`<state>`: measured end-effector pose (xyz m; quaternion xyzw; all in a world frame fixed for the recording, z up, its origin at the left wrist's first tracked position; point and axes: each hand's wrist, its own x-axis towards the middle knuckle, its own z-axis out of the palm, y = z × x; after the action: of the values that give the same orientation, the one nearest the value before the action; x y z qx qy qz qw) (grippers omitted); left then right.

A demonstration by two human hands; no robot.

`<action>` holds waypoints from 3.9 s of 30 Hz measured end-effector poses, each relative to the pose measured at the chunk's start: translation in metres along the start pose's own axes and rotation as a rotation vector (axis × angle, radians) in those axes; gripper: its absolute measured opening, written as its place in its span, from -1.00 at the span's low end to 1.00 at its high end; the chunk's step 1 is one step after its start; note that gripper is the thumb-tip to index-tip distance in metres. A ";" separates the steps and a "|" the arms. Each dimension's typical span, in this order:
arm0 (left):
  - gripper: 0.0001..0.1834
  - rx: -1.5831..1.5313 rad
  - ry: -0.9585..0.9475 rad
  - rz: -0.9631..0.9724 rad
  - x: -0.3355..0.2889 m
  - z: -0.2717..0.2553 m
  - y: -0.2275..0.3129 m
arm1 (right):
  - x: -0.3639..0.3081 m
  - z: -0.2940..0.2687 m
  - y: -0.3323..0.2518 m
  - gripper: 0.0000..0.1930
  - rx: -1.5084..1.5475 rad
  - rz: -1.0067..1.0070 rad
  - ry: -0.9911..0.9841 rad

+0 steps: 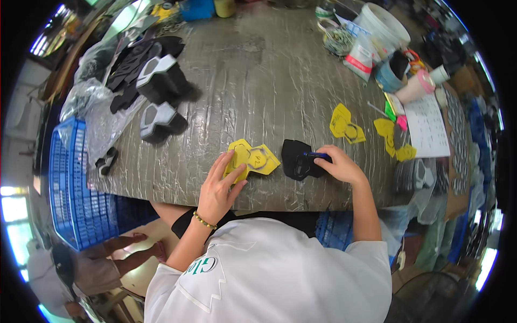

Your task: The person handles foam pieces on a table, aligns a yellow stencil over them, and traces markings onto each piece using a pen.

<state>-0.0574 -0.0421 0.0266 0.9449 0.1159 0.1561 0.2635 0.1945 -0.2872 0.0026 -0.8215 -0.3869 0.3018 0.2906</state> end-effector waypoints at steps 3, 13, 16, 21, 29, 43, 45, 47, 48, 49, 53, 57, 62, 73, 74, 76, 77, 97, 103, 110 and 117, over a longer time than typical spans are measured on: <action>-0.59 -0.011 0.023 -0.014 -0.002 0.000 -0.001 | 0.016 -0.017 -0.035 -0.66 0.016 -0.082 0.171; -0.61 -0.072 0.040 0.019 -0.003 0.009 -0.006 | 0.015 0.029 -0.058 -0.45 0.030 -0.291 0.283; -0.61 -0.061 0.057 0.053 -0.003 0.014 -0.012 | 0.020 0.060 -0.077 -0.49 -0.022 -0.402 0.305; -0.64 -0.029 0.049 0.043 -0.006 0.012 -0.009 | 0.022 0.085 -0.104 -0.46 -0.253 -0.191 0.295; -0.70 -0.071 0.079 0.089 -0.002 0.014 -0.013 | 0.015 0.091 -0.135 -0.54 -0.355 -0.164 0.465; -0.77 -0.991 0.509 -0.278 -0.010 -0.020 -0.079 | 0.021 0.102 -0.134 -0.52 -0.189 -0.099 0.514; -0.80 -0.973 0.519 -0.268 -0.016 -0.024 -0.090 | 0.015 0.110 -0.135 -0.50 -0.286 0.012 0.503; -0.81 -0.932 0.541 -0.311 -0.018 -0.029 -0.091 | 0.014 0.118 -0.132 -0.50 -0.342 -0.029 0.516; -0.81 -0.928 0.524 -0.318 -0.019 -0.029 -0.092 | 0.013 0.122 -0.131 -0.49 -0.372 -0.026 0.548; -0.81 -0.916 0.528 -0.309 -0.021 -0.030 -0.092 | 0.013 0.124 -0.133 -0.49 -0.404 -0.037 0.574; -0.81 -0.925 0.528 -0.350 -0.027 -0.029 -0.090 | 0.021 0.124 -0.138 -0.55 -0.392 -0.073 0.607; -0.82 -0.911 0.517 -0.271 -0.007 -0.023 -0.070 | 0.007 0.110 -0.140 -0.52 -0.302 0.027 0.601; -0.80 -1.076 0.498 -0.344 -0.008 -0.022 -0.063 | 0.012 0.104 -0.128 -0.56 -0.251 -0.085 0.625; -0.80 -1.045 0.497 -0.366 -0.014 -0.014 -0.058 | 0.016 0.103 -0.134 -0.57 -0.102 -0.073 0.621; -0.78 -1.029 0.502 -0.356 -0.014 -0.013 -0.058 | 0.017 0.107 -0.131 -0.56 -0.060 -0.060 0.642; -0.77 -1.017 0.501 -0.342 -0.013 -0.011 -0.059 | 0.017 0.110 -0.124 -0.59 -0.041 -0.072 0.686; -0.72 -0.990 0.512 -0.337 -0.013 -0.010 -0.061 | 0.016 0.109 -0.124 -0.59 -0.041 -0.066 0.692; -0.62 -0.459 0.175 -0.157 0.007 0.009 -0.012 | 0.000 0.066 -0.108 -0.60 -0.121 -0.318 0.385; -0.52 -0.177 0.132 -0.080 -0.004 0.013 -0.012 | -0.006 0.084 -0.105 -0.44 -0.277 -0.261 0.390; -0.47 -0.151 0.145 -0.077 -0.016 0.017 -0.011 | -0.005 0.089 -0.106 -0.55 -0.193 -0.267 0.444; -0.51 -0.148 0.135 -0.058 -0.017 0.018 -0.012 | -0.002 0.108 -0.094 -0.18 -0.102 -0.103 0.408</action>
<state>-0.0684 -0.0454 0.0012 0.9064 0.1489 0.2200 0.3284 0.0728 -0.2127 -0.0002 -0.8584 -0.3763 0.0940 0.3358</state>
